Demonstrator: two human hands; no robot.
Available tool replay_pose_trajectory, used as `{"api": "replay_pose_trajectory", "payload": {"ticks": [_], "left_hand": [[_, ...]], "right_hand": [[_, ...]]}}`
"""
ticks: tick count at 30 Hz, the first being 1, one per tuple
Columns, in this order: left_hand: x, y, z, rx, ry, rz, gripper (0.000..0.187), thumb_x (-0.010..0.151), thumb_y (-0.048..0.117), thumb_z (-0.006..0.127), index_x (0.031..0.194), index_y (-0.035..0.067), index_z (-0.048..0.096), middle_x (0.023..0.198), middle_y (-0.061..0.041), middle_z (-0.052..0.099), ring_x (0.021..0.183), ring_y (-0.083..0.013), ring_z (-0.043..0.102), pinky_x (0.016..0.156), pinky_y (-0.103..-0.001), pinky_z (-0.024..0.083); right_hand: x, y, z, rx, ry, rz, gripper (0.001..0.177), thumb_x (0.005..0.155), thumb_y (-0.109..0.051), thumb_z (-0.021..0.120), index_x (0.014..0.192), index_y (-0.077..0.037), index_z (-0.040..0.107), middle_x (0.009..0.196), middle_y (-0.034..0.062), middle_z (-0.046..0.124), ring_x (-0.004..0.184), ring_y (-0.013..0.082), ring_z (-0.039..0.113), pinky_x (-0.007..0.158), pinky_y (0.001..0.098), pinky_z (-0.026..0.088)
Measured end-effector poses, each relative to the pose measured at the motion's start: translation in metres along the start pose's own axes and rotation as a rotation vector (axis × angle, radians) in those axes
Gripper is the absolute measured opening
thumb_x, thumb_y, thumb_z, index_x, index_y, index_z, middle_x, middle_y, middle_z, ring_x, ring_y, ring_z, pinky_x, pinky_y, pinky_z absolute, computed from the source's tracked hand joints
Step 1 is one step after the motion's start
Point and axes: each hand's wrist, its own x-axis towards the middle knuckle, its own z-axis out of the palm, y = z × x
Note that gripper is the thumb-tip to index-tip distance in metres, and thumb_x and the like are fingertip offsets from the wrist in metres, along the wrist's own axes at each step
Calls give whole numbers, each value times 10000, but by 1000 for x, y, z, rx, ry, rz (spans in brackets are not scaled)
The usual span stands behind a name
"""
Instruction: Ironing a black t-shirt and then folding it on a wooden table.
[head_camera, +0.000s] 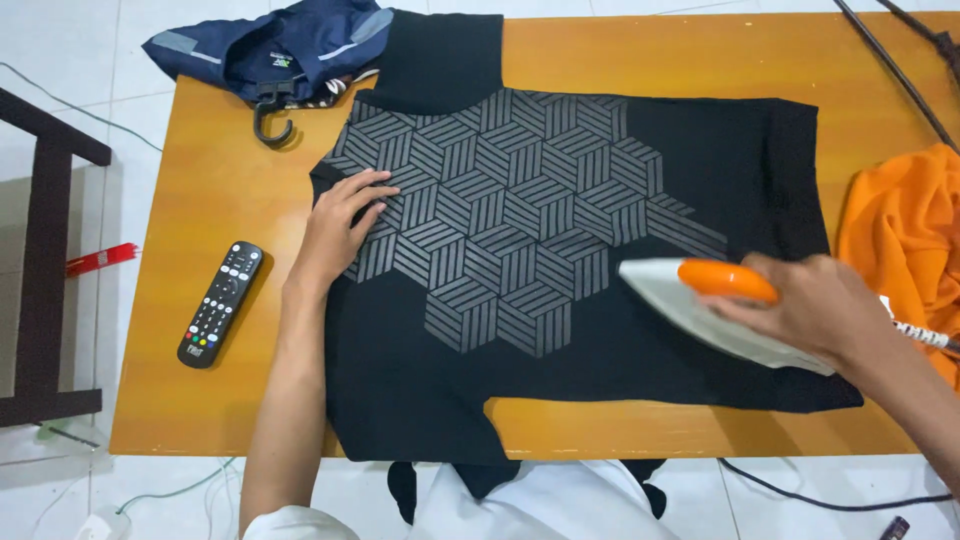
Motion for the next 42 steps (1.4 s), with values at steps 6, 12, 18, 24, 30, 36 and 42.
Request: {"api": "replay_pose_trajectory", "payload": {"ticks": [6, 12, 18, 24, 30, 36, 42], "left_hand": [[-1, -1, 0, -6, 15, 2, 271, 1070, 124, 559, 1302, 130, 697, 1460, -49, 606, 1418, -288, 494, 1100, -472, 381], [-1, 0, -1, -14, -3, -21, 277, 1063, 116, 565, 1308, 134, 694, 1474, -47, 592, 1426, -284, 480, 1106, -500, 370], [-2, -2, -1, -7, 3, -8, 266, 1073, 125, 548, 1298, 141, 690, 1465, -35, 593, 1416, -282, 487, 1080, -497, 384], [-2, -4, -1, 11, 8, 2, 269, 1055, 98, 577, 1297, 138, 687, 1459, -39, 597, 1407, -293, 494, 1058, -500, 403], [-3, -9, -2, -16, -11, -20, 271, 1060, 131, 569, 1309, 141, 675, 1478, -48, 581, 1405, -292, 491, 1050, -510, 414], [-6, -11, -1, -10, 12, -20, 267, 1058, 149, 574, 1305, 160, 675, 1463, -28, 592, 1379, -278, 519, 1043, -507, 430], [-4, -13, 0, -15, 54, -5, 247, 1055, 142, 581, 1277, 148, 689, 1405, -30, 619, 1307, -272, 557, 1025, -498, 439]], "right_hand": [[-16, 40, 64, -30, 274, -507, 628, 572, -972, 643, 889, -439, 745, 527, -31, 678, 544, 310, 706, 469, 448, 478], [-1, 26, 41, -193, 301, -38, 572, 817, -875, 517, 952, -345, 683, 535, 46, 597, 617, 282, 705, 542, 382, 522], [-15, 21, 47, -58, 265, -505, 560, 610, -943, 628, 748, -404, 693, 429, -15, 550, 472, 314, 634, 469, 452, 461], [7, -26, 0, -31, 40, 64, 598, 768, -863, 533, 1068, -380, 718, 719, 177, 760, 837, 402, 766, 756, 487, 617], [32, -35, 18, -88, 93, -478, 601, 635, -924, 598, 1003, -463, 715, 554, 7, 690, 587, 309, 717, 558, 405, 522], [39, -107, -30, 3, 121, -192, 581, 829, -837, 520, 921, -283, 668, 541, 110, 667, 655, 391, 726, 638, 483, 585], [65, -139, -27, -100, -36, -677, 647, 747, -919, 515, 1068, -375, 658, 681, 53, 735, 639, 376, 726, 581, 483, 544]]}}
